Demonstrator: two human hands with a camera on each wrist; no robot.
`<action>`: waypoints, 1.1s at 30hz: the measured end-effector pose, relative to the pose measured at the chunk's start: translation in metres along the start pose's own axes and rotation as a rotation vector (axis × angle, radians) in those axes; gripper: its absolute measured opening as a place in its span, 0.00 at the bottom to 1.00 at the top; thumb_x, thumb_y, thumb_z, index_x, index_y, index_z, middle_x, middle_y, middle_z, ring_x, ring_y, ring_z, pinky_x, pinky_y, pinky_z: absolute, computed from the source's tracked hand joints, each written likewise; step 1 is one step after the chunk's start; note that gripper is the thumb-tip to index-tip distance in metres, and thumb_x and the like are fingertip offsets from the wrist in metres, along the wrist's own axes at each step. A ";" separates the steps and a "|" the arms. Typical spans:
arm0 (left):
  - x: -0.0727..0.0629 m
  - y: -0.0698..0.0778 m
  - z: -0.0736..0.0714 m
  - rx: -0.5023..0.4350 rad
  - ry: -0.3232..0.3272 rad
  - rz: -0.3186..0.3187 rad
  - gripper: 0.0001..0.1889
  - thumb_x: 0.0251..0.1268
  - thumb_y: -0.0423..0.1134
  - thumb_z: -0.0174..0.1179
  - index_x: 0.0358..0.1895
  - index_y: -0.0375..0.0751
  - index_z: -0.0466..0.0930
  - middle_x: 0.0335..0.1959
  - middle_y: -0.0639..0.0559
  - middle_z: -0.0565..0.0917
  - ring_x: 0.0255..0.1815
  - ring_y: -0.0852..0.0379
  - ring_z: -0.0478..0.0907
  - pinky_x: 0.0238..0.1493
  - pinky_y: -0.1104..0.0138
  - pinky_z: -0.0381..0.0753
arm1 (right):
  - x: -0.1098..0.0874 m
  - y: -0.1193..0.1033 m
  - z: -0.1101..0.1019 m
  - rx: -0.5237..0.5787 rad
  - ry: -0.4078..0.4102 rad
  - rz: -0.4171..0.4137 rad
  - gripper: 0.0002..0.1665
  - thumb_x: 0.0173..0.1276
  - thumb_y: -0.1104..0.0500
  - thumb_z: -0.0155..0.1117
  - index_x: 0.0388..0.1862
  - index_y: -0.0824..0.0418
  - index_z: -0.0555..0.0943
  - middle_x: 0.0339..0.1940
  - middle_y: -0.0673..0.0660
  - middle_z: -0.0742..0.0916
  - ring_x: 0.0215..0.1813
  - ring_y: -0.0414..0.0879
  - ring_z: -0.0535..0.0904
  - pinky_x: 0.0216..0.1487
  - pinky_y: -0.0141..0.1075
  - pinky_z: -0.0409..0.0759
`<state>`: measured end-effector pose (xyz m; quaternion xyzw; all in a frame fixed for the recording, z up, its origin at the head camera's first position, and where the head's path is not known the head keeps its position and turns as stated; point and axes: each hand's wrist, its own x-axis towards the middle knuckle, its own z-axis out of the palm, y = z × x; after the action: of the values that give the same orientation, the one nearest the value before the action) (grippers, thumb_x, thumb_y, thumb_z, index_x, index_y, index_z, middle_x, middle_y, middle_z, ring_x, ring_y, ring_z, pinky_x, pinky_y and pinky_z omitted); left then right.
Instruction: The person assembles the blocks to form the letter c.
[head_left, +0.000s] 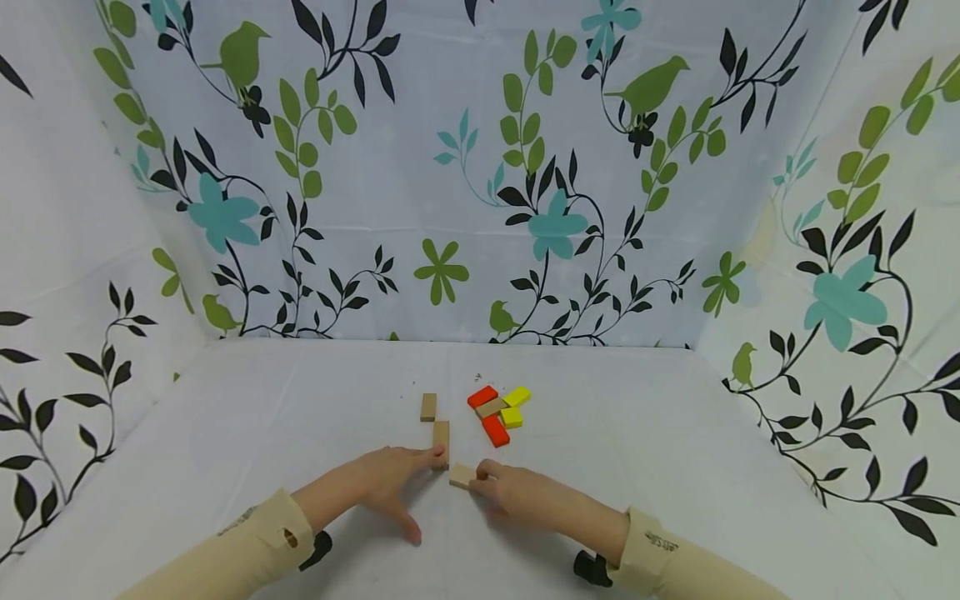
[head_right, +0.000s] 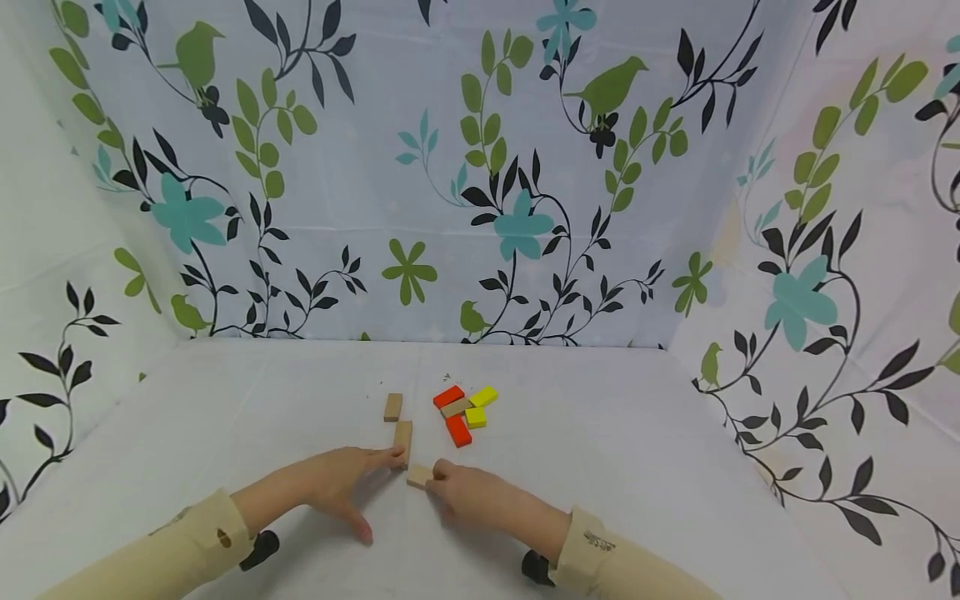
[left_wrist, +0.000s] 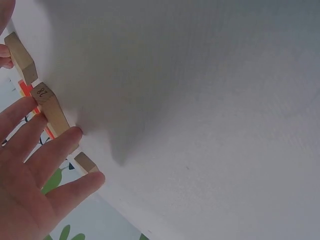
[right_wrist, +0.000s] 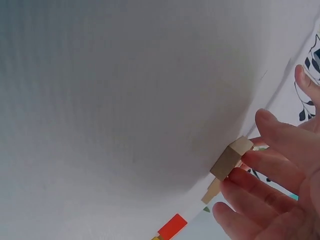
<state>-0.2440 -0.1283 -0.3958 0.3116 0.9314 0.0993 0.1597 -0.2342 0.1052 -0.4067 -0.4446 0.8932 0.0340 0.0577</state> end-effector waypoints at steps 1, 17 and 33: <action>0.000 0.000 0.000 -0.005 0.000 0.005 0.56 0.31 0.62 0.72 0.69 0.43 0.58 0.69 0.50 0.60 0.65 0.46 0.62 0.61 0.49 0.60 | -0.001 -0.001 0.000 0.012 -0.004 -0.001 0.27 0.58 0.53 0.66 0.57 0.55 0.76 0.52 0.51 0.75 0.38 0.35 0.76 0.43 0.24 0.75; -0.006 0.001 0.001 -0.019 0.010 0.062 0.53 0.32 0.60 0.72 0.67 0.42 0.61 0.70 0.49 0.59 0.66 0.46 0.60 0.61 0.53 0.61 | -0.009 -0.012 -0.002 0.026 -0.007 -0.089 0.30 0.61 0.47 0.61 0.60 0.56 0.73 0.61 0.54 0.74 0.59 0.42 0.71 0.55 0.31 0.71; -0.009 0.001 0.003 -0.070 -0.011 0.072 0.52 0.32 0.59 0.72 0.67 0.43 0.63 0.70 0.49 0.58 0.66 0.47 0.59 0.61 0.51 0.60 | -0.005 -0.018 -0.005 0.023 0.016 -0.139 0.30 0.63 0.41 0.56 0.58 0.57 0.75 0.59 0.54 0.76 0.58 0.41 0.72 0.54 0.30 0.71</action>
<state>-0.2357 -0.1328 -0.3963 0.3396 0.9147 0.1356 0.1718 -0.2177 0.0977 -0.4017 -0.5051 0.8610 0.0160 0.0582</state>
